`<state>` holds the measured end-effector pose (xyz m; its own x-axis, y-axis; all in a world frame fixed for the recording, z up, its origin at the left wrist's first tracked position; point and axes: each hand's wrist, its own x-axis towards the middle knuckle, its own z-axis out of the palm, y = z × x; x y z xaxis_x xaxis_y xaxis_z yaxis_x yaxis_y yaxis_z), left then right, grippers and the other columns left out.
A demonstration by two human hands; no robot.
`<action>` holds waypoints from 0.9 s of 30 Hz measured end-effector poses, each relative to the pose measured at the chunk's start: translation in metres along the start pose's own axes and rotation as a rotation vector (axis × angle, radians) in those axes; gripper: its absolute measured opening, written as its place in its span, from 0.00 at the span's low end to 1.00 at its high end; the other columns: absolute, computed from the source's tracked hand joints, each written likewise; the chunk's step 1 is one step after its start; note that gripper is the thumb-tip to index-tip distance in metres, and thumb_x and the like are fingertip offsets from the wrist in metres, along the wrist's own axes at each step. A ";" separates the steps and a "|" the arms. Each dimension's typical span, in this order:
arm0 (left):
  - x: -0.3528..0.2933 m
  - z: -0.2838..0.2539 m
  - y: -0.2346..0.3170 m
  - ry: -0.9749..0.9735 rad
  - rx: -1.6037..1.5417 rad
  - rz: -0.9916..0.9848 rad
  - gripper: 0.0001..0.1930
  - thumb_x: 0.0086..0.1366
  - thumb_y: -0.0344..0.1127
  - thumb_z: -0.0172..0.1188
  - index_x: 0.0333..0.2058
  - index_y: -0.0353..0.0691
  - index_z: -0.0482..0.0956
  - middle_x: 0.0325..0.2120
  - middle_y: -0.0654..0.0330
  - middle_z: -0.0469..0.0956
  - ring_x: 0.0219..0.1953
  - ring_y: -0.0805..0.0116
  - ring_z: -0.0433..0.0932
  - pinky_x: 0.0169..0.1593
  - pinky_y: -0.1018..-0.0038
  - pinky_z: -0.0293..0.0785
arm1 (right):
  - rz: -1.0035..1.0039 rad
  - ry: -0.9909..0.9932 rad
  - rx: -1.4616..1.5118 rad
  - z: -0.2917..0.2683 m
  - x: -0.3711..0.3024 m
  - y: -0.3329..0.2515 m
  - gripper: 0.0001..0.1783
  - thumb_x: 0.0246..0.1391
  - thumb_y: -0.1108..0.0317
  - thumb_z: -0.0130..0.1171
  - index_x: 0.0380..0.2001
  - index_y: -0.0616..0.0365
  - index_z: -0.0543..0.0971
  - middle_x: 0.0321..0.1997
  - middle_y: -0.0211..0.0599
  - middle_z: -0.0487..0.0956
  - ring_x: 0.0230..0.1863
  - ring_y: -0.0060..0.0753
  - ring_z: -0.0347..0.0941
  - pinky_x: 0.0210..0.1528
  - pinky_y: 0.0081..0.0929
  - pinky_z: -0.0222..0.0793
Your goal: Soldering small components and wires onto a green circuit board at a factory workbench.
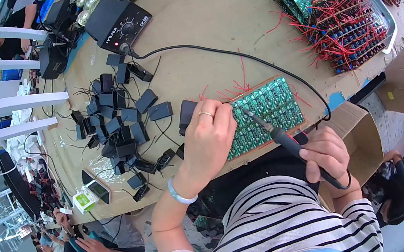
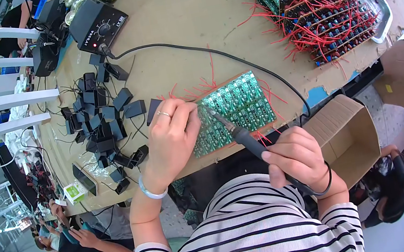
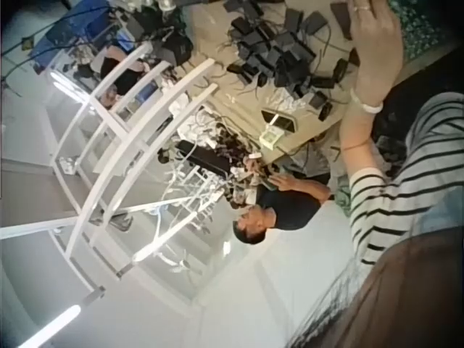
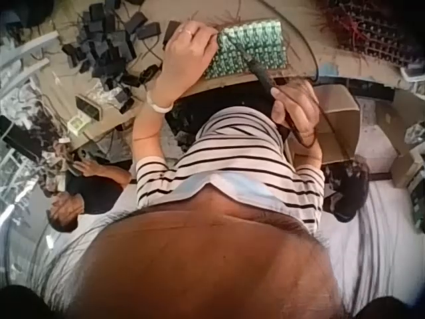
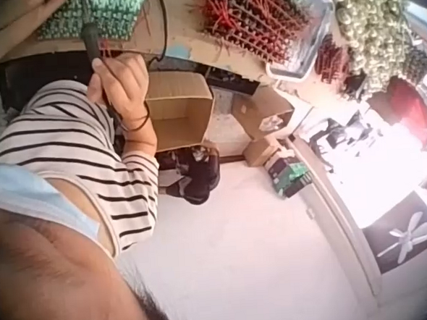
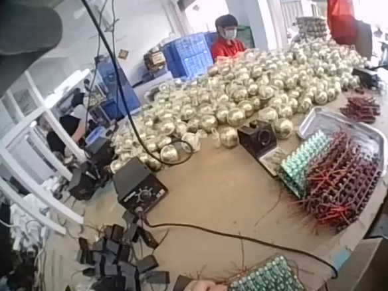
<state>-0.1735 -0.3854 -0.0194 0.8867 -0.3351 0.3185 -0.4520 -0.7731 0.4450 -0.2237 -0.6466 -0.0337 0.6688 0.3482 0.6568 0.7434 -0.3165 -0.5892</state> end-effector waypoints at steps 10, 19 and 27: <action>0.002 -0.001 0.002 -0.009 0.015 -0.002 0.06 0.56 0.22 0.67 0.34 0.35 0.81 0.31 0.56 0.76 0.34 0.56 0.78 0.39 0.64 0.77 | 0.071 0.098 -0.028 -0.012 -0.009 -0.007 0.06 0.58 0.73 0.59 0.38 0.63 0.79 0.31 0.38 0.79 0.26 0.37 0.75 0.30 0.34 0.74; 0.001 -0.004 0.004 -0.015 0.027 -0.002 0.07 0.56 0.22 0.68 0.34 0.35 0.81 0.32 0.56 0.76 0.33 0.56 0.78 0.38 0.65 0.77 | 0.069 0.087 -0.024 -0.013 -0.009 -0.007 0.07 0.55 0.74 0.59 0.37 0.63 0.80 0.31 0.37 0.79 0.26 0.37 0.75 0.30 0.33 0.75; 0.000 -0.006 0.006 -0.005 0.047 -0.020 0.07 0.57 0.22 0.67 0.35 0.35 0.82 0.33 0.57 0.76 0.35 0.57 0.79 0.38 0.65 0.76 | 0.073 0.089 -0.011 -0.013 -0.010 -0.007 0.08 0.53 0.75 0.60 0.37 0.62 0.80 0.31 0.37 0.79 0.26 0.36 0.75 0.31 0.32 0.75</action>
<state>-0.1766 -0.3872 -0.0120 0.8962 -0.3220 0.3053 -0.4290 -0.8043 0.4111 -0.2351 -0.6595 -0.0300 0.7178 0.2446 0.6519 0.6926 -0.3476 -0.6321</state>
